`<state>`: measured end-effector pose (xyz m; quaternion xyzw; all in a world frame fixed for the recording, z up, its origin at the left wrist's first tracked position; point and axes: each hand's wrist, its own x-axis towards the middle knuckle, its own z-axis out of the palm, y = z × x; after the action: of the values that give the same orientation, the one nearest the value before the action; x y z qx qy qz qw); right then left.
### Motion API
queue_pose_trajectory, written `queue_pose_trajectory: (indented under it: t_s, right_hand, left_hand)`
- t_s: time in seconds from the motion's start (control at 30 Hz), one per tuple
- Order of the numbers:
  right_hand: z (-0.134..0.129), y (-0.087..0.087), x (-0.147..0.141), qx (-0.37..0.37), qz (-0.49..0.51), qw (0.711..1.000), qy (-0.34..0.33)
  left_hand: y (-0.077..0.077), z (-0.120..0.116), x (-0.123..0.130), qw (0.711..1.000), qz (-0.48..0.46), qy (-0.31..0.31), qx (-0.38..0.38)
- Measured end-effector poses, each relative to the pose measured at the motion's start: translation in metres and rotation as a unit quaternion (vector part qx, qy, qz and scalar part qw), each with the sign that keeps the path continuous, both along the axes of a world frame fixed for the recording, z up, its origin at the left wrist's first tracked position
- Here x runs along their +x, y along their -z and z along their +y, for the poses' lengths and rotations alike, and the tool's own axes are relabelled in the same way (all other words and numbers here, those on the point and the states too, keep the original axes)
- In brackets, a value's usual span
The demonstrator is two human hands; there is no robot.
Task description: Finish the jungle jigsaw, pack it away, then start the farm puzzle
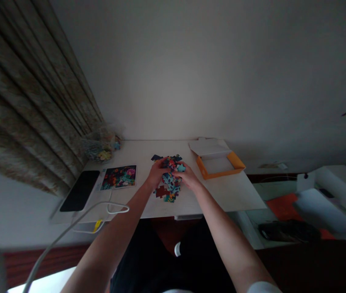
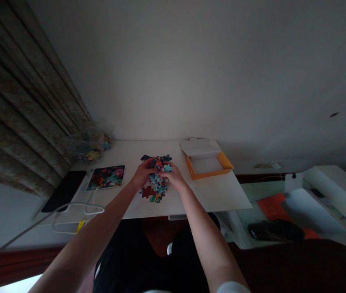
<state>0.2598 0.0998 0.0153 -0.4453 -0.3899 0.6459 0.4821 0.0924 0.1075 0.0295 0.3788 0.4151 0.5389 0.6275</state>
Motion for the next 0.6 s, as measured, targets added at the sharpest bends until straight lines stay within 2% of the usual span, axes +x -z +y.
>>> queue_pose_trajectory:
  t_s: [0.17, 0.3, 0.6]
  right_hand:
    - [-0.0037, -0.0019, -0.0042, -0.012, 0.025, 0.999, 0.031]
    - [-0.0055, -0.0027, -0.0048, -0.009, 0.020, 0.999, 0.023]
    - [-0.0087, -0.0100, -0.0015, -0.009, 0.058, 0.998, 0.028]
  left_hand:
    - [0.0020, -0.0042, 0.0002, 0.999, 0.001, -0.026, 0.020]
    - [0.0053, -0.0059, 0.0016, 1.000, 0.010, -0.027, 0.009]
    - [0.0064, 0.0016, 0.0039, 0.998, -0.049, -0.042, -0.024]
